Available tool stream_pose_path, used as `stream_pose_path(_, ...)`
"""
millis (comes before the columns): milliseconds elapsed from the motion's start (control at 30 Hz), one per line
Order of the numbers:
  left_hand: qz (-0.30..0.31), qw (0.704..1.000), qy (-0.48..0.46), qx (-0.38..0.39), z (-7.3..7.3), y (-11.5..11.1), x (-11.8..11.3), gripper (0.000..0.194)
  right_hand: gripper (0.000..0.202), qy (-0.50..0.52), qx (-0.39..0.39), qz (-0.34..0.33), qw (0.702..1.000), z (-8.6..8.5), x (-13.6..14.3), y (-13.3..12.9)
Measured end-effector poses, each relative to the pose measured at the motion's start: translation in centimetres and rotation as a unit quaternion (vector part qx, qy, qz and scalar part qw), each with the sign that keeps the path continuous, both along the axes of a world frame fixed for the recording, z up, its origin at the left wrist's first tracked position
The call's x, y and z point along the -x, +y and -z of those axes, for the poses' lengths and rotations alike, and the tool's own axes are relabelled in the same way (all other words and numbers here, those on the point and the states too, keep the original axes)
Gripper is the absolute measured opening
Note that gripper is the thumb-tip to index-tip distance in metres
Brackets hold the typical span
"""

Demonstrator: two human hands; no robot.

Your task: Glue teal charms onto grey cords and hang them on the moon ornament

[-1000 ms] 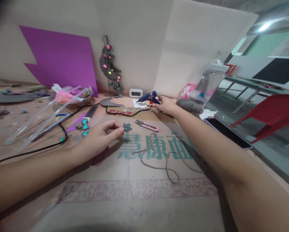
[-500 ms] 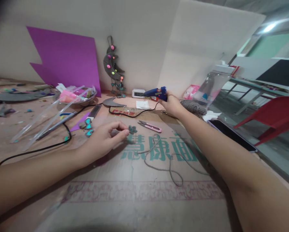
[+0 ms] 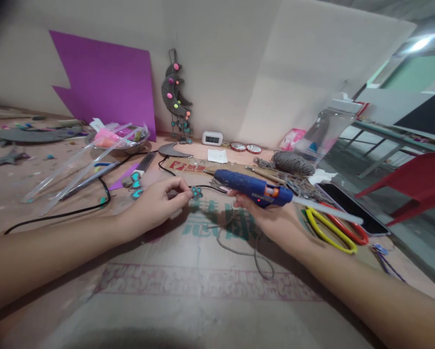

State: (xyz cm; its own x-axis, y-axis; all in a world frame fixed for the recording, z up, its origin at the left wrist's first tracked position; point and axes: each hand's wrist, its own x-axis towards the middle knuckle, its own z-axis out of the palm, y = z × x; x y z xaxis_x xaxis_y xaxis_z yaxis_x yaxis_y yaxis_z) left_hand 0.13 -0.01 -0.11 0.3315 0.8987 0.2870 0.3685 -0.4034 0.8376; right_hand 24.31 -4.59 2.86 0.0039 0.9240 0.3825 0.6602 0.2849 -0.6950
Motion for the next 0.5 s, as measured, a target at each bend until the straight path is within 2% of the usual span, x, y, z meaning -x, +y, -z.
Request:
stream_pose_path(100,-0.002,0.999,0.033,-0.018,-0.2,0.1,0.0,0.011,0.023,-0.021,0.007,-0.019,1.000,1.0,0.2,-0.9)
stream_pose_path(233,-0.001,0.999,0.047,-0.015,-0.2,0.1,0.1,0.011,0.021,-0.069,0.040,-0.027,0.996,1.6,-0.5,-0.6)
stream_pose_path(367,-0.008,0.998,0.055,-0.024,-0.2,0.1,0.2,0.011,0.018,-0.089,-0.005,-0.044,0.995,1.6,-0.7,-0.6)
stream_pose_path(500,0.005,0.998,0.059,-0.031,-0.3,0.0,0.2,0.012,0.021,-0.082,-0.003,-0.087,0.993,1.2,-0.2,-0.8)
